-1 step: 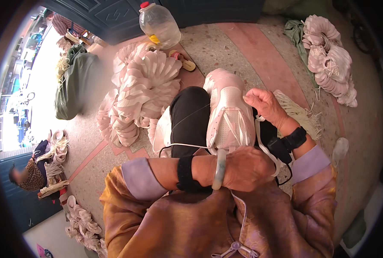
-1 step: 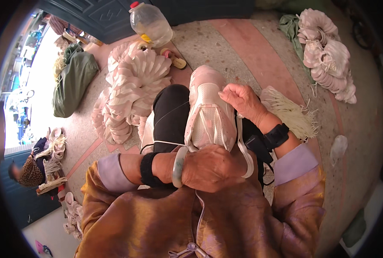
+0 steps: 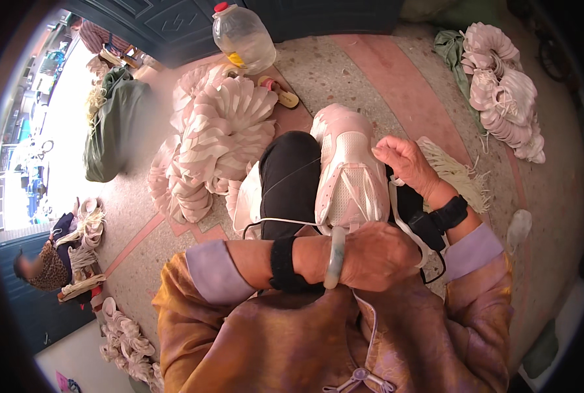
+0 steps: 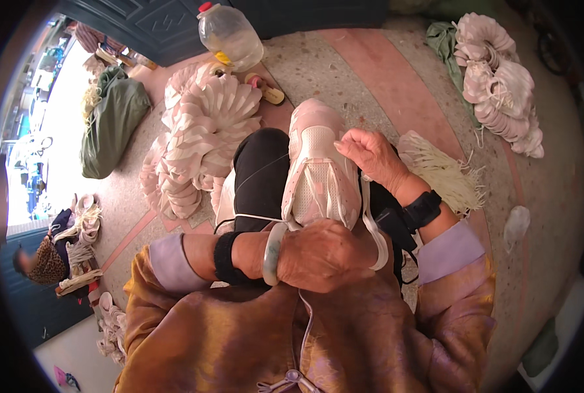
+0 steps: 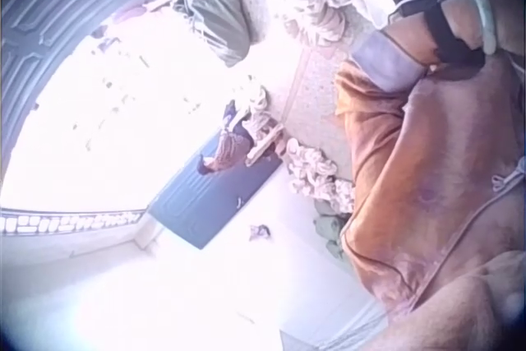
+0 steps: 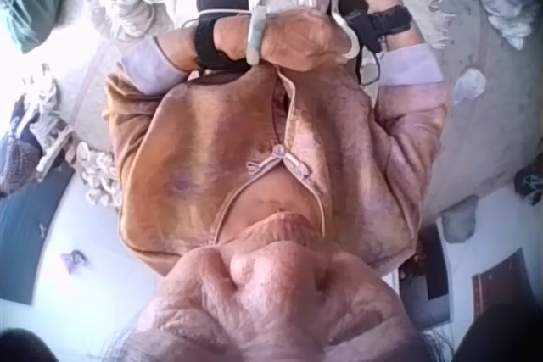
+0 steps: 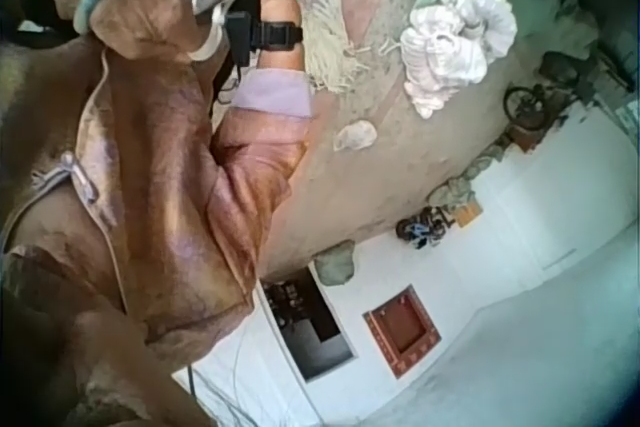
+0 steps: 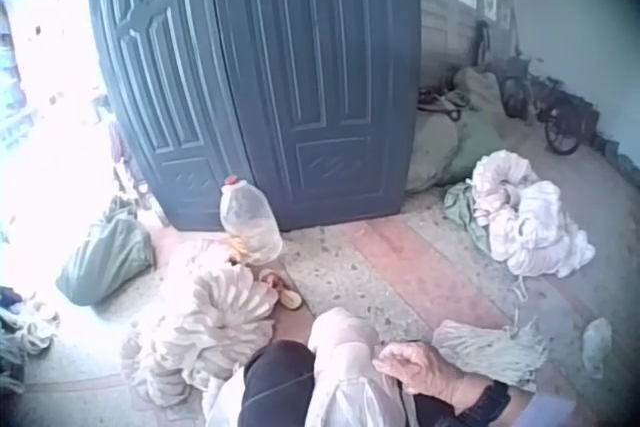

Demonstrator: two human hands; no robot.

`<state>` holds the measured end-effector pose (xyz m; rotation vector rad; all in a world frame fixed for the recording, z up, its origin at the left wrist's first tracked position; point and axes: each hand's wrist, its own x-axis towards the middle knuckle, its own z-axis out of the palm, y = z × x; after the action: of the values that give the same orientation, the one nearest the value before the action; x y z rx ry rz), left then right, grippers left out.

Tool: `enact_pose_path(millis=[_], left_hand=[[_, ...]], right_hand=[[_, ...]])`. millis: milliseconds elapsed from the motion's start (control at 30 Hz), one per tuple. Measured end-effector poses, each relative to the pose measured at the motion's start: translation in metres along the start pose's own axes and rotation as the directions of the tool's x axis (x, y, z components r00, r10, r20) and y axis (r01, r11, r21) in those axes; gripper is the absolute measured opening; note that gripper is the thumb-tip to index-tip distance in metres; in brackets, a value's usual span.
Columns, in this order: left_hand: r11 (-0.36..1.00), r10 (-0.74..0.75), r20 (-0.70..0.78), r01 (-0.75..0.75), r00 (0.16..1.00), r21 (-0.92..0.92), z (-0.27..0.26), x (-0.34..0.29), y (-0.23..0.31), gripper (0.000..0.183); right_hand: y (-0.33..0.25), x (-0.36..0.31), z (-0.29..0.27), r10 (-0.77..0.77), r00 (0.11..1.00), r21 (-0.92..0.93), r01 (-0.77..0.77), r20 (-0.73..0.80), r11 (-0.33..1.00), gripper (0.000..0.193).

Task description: Manually lacing a shoe through eyelets.

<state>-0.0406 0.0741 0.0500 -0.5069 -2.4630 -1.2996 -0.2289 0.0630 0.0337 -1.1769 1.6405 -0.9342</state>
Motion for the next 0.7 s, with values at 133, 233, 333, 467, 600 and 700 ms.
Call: enact_pose_path(millis=[133,233,333,467,600,700], left_hand=[[0.997,-0.068,-0.025,0.068,0.997,0.022,-0.036,0.013,0.019,0.014],[0.987,-0.151,0.050,0.153,0.987,-0.047,-0.055,0.024,0.033,0.011],[0.978,-0.196,0.055,0.199,0.979,-0.067,-0.068,0.022,0.043,0.011],[0.988,-0.130,-0.028,0.127,0.991,-0.091,-0.079,0.018,0.045,0.012],[0.955,-0.277,-0.126,0.259,0.953,-0.142,-0.122,0.036,0.038,0.013],[0.831,-0.465,-0.191,0.352,0.864,-0.430,-0.137,0.047,0.030,0.020]], right_hand=[[0.012,-0.016,0.001,0.029,0.999,0.072,-0.027,-0.032,0.997,0.024],[0.012,-0.025,0.003,-0.048,0.999,-0.018,0.048,-0.019,0.999,0.021],[-0.007,-0.042,0.010,-0.134,0.989,-0.045,0.131,-0.064,0.990,0.018],[-0.005,-0.065,0.027,-0.363,0.928,-0.281,0.328,-0.082,0.902,0.033],[0.042,-0.057,0.041,-0.612,0.786,-0.302,0.566,-0.083,0.767,0.042],[0.035,-0.048,0.036,-0.507,0.861,-0.408,0.448,-0.045,0.796,0.035]])
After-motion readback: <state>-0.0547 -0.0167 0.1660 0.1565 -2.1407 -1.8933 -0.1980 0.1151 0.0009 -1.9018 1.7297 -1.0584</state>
